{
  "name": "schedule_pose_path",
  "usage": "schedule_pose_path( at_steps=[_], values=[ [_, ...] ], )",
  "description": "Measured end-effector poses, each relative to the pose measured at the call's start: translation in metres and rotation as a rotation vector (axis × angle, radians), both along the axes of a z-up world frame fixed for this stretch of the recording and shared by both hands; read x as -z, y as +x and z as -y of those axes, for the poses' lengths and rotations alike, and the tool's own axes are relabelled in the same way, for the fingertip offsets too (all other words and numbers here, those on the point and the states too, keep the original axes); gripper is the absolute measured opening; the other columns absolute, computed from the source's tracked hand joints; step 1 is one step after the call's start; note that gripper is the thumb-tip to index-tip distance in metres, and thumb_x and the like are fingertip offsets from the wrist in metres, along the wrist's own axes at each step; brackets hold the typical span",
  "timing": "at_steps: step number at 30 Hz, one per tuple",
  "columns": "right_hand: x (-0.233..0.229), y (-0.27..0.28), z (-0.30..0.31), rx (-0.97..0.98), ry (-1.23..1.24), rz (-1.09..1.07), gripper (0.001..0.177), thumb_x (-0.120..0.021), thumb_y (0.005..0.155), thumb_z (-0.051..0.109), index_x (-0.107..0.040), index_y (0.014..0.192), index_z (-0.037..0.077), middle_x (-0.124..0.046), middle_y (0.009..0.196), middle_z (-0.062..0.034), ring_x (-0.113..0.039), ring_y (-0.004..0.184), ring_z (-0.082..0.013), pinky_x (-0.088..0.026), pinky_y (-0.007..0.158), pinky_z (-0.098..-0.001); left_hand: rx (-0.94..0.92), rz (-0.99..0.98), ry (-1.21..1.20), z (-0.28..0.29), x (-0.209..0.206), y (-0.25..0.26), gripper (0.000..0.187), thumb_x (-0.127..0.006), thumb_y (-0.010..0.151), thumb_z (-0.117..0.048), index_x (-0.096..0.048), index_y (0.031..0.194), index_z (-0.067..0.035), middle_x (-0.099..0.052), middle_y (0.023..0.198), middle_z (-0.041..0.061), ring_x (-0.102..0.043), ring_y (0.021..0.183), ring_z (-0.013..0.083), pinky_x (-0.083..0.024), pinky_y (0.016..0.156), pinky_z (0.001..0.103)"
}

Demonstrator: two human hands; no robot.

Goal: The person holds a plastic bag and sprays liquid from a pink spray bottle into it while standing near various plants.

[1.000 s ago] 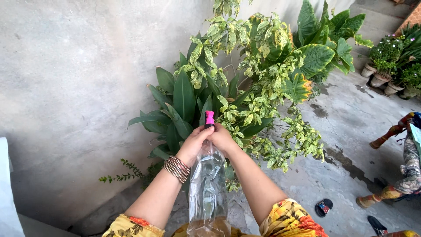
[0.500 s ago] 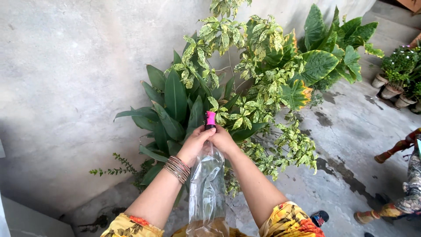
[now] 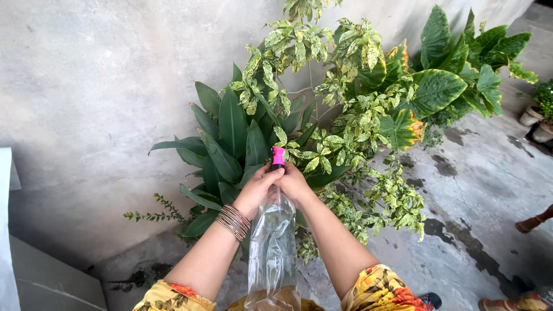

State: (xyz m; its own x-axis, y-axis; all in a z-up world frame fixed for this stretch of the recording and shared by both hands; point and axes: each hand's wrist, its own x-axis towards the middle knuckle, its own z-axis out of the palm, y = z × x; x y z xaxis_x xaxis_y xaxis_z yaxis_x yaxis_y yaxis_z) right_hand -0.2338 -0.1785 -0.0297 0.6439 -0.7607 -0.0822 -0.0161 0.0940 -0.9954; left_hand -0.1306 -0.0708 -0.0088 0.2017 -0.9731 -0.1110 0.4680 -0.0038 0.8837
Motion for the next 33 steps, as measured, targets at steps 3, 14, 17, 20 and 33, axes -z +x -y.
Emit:
schedule_pose_path(
  at_steps=[3,14,17,20,33],
  values=[
    [0.013,0.002,0.009,-0.043,0.003,0.030,0.045,-0.072,0.081,0.010,-0.057,0.121,-0.001,-0.070,0.104,-0.0129,-0.069,0.087,-0.0202,-0.059,0.074,-0.0335,-0.012,0.043,-0.010,0.002,0.004,0.001,0.071,-0.072,0.088,-0.041,-0.048,0.146,-0.006,-0.069,0.114,0.007,-0.071,0.088,0.0133,-0.058,0.069,0.028],
    [-0.003,0.001,0.012,-0.116,0.015,0.002,0.043,-0.071,0.081,0.010,-0.058,0.120,-0.002,-0.070,0.100,-0.0120,-0.069,0.082,-0.0205,-0.059,0.071,-0.0347,-0.074,0.086,0.026,0.004,-0.008,-0.004,0.075,-0.071,0.087,-0.042,-0.044,0.148,-0.007,-0.068,0.114,0.008,-0.070,0.088,0.0147,-0.058,0.068,0.029],
    [-0.007,0.003,0.011,-0.087,-0.008,-0.012,0.046,-0.071,0.079,0.009,-0.057,0.121,-0.001,-0.070,0.100,-0.0124,-0.070,0.082,-0.0211,-0.059,0.071,-0.0355,-0.089,0.084,0.014,0.007,-0.005,-0.003,0.079,-0.072,0.087,-0.042,-0.041,0.150,-0.006,-0.068,0.118,0.010,-0.071,0.091,0.0153,-0.059,0.070,0.029],
    [-0.002,0.005,0.016,-0.074,-0.018,0.004,0.049,-0.072,0.078,0.009,-0.056,0.123,-0.001,-0.070,0.102,-0.0128,-0.071,0.084,-0.0211,-0.060,0.072,-0.0358,-0.098,0.088,0.029,0.005,-0.010,-0.006,0.083,-0.072,0.086,-0.042,-0.038,0.152,-0.005,-0.068,0.121,0.010,-0.071,0.093,0.0160,-0.059,0.071,0.029],
    [0.010,0.009,0.016,-0.178,-0.002,0.012,0.039,-0.069,0.084,0.013,-0.062,0.119,-0.001,-0.071,0.102,-0.0100,-0.069,0.085,-0.0180,-0.057,0.074,-0.0321,-0.097,0.093,0.061,-0.007,-0.015,-0.008,0.067,-0.068,0.089,-0.044,-0.049,0.142,-0.009,-0.069,0.106,0.005,-0.069,0.079,0.0132,-0.055,0.063,0.027]
  ],
)
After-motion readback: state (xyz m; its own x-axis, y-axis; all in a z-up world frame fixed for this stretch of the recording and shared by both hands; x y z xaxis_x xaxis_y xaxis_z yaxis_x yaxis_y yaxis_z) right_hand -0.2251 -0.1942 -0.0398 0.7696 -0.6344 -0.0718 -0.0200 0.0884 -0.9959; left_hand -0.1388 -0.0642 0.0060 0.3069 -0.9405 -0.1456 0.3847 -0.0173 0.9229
